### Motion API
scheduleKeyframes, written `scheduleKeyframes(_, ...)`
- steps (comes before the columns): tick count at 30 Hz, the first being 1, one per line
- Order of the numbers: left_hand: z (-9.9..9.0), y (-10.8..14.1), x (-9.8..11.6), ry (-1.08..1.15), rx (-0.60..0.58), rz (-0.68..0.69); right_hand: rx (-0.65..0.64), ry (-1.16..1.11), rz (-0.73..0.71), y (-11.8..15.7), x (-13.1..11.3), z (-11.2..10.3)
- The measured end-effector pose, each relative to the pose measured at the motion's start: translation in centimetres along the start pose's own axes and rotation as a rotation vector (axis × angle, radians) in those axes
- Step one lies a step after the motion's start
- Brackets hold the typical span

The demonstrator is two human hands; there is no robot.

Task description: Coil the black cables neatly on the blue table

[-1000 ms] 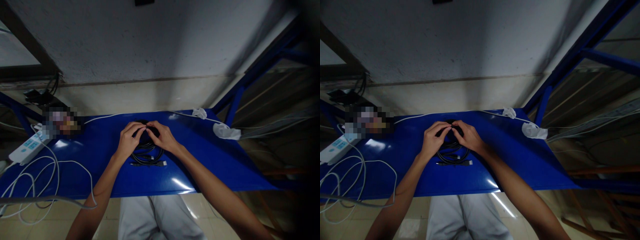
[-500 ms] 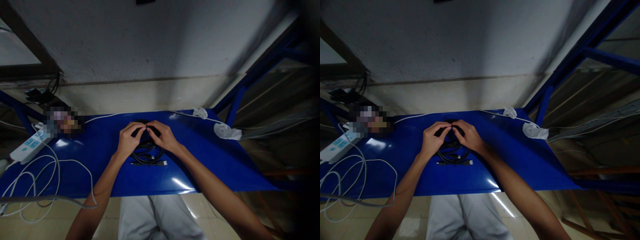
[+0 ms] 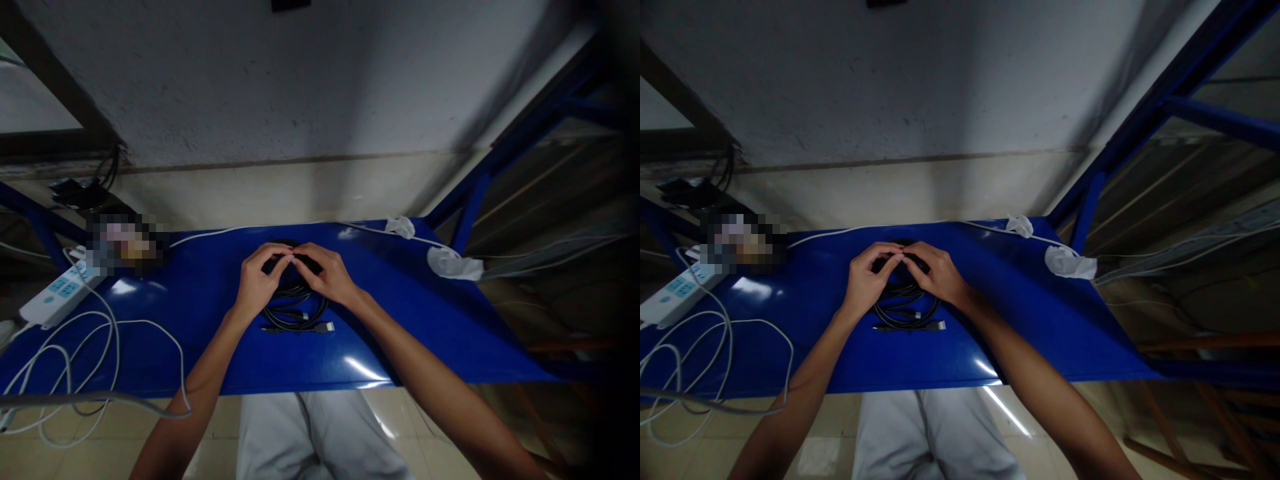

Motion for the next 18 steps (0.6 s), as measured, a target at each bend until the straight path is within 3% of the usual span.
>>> scheduleKeyframes(11,0.0,0.0,-1.2,0.022,0.018,-0.089,-0.018,0.062,0.031,0.4,0.1,0.2)
scheduleKeyframes(18,0.3,-0.1,-1.5,0.038,-0.06,-0.099,-0.04,0.041,0.027,0.3,0.0,0.3)
Point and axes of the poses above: each hand's wrist, its own y-axis away from the middle knuckle, its own z-axis out of the palm, x = y × z, the point moved 7 cm from there along -y, towards the middle knuckle, and after that the axes turned 8 degrees about -z, right-handed, at the moved point
